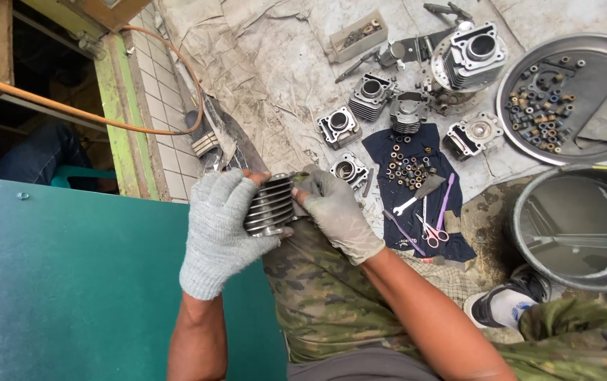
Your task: The person cleans a metal engine cylinder head using a purple brush and a cloth. They scrub the exterior fins and interior surfaces, then wipe the part with a cloth. Finally, they use a wrench to tighten a bolt on the cylinder head.
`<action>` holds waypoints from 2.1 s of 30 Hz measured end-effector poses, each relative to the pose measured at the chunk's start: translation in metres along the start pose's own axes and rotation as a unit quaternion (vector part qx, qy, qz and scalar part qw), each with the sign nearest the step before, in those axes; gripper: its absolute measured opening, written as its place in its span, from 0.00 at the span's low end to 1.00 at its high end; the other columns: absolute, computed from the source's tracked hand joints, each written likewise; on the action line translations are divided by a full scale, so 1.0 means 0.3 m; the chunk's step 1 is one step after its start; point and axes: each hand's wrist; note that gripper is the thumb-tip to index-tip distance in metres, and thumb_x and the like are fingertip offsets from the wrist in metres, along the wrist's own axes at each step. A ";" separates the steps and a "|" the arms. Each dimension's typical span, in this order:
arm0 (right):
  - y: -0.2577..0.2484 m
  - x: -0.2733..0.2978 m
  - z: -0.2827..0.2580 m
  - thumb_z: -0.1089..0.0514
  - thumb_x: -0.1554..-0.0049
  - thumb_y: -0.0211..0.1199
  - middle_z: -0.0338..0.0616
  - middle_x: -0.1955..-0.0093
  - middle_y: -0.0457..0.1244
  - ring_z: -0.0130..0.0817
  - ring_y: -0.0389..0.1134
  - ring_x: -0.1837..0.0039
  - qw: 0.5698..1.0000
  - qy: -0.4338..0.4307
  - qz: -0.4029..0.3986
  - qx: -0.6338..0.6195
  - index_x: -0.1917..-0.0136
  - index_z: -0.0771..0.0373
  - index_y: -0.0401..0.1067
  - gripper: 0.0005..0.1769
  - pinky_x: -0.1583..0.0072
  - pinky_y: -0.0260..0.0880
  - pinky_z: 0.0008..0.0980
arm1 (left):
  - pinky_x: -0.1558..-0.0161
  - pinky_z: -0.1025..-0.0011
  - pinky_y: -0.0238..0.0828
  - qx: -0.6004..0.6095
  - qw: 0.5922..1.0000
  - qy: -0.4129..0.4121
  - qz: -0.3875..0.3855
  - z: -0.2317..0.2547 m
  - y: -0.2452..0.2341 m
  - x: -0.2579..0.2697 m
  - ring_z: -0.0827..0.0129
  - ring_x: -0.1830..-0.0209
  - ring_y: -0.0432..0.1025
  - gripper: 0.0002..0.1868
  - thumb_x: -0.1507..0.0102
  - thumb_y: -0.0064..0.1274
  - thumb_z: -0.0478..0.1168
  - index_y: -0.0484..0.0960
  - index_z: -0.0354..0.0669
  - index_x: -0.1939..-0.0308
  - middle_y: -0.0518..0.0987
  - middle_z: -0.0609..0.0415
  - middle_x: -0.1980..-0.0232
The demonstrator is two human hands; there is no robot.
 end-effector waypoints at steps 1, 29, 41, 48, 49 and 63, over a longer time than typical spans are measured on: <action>0.003 -0.005 -0.002 0.63 0.48 0.70 0.40 0.78 0.58 0.25 0.58 0.73 1.000 -0.010 0.001 0.005 0.65 0.65 0.73 0.07 0.67 0.55 0.20 | 0.42 0.57 0.69 -0.002 1.000 0.006 0.001 -0.002 0.004 -0.010 0.53 0.49 0.73 0.45 0.61 0.81 0.52 0.82 0.48 0.41 0.77 0.49 0.51; -0.272 0.180 -0.148 0.61 0.43 0.67 0.26 0.65 0.60 0.18 0.59 0.62 0.980 -0.126 0.138 -0.061 0.63 0.51 0.64 0.12 0.55 0.62 0.23 | 0.38 0.54 0.69 -0.087 0.971 0.221 -0.018 0.241 0.092 -0.184 0.47 0.46 0.74 0.48 0.51 0.73 0.69 0.85 0.35 0.41 0.79 0.43 0.47; -0.347 0.257 -0.214 0.57 0.38 0.63 0.32 0.67 0.66 0.28 0.67 0.63 0.987 -0.031 0.161 -0.001 0.53 0.59 0.70 0.06 0.52 0.71 0.31 | 0.40 0.53 0.70 0.062 0.965 0.253 -0.037 0.168 0.222 -0.233 0.42 0.48 0.72 0.51 0.52 0.78 0.62 0.83 0.27 0.36 0.81 0.35 0.45; -0.494 0.223 -0.082 0.44 0.44 0.66 0.39 0.57 0.70 0.26 0.69 0.56 0.965 -0.118 0.233 0.025 0.52 0.59 0.75 0.17 0.52 0.72 0.27 | 0.42 0.54 0.64 0.112 0.958 0.227 -0.131 0.352 0.274 -0.386 0.49 0.45 0.72 0.42 0.48 0.69 0.62 0.81 0.40 0.39 0.78 0.44 0.45; -0.522 0.215 -0.101 0.51 0.43 0.67 0.39 0.64 0.68 0.27 0.67 0.62 0.955 -0.118 0.272 0.031 0.56 0.60 0.73 0.11 0.57 0.70 0.28 | 0.51 0.55 0.65 0.137 0.947 0.264 -0.118 0.368 0.291 -0.406 0.50 0.52 0.73 0.38 0.46 0.66 0.60 0.80 0.38 0.41 0.78 0.44 0.50; -0.536 0.238 -0.216 0.62 0.44 0.65 0.43 0.80 0.61 0.26 0.57 0.79 0.934 -0.135 0.326 -0.056 0.63 0.65 0.73 0.07 0.75 0.53 0.22 | 0.34 0.55 0.62 0.214 0.948 0.197 -0.127 0.359 0.404 -0.390 0.50 0.42 0.72 0.47 0.61 0.78 0.54 0.81 0.54 0.38 0.78 0.51 0.44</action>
Point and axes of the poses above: each hand's wrist, its own x-axis away from the middle knuckle, its own y-axis out of the palm, z = x × y
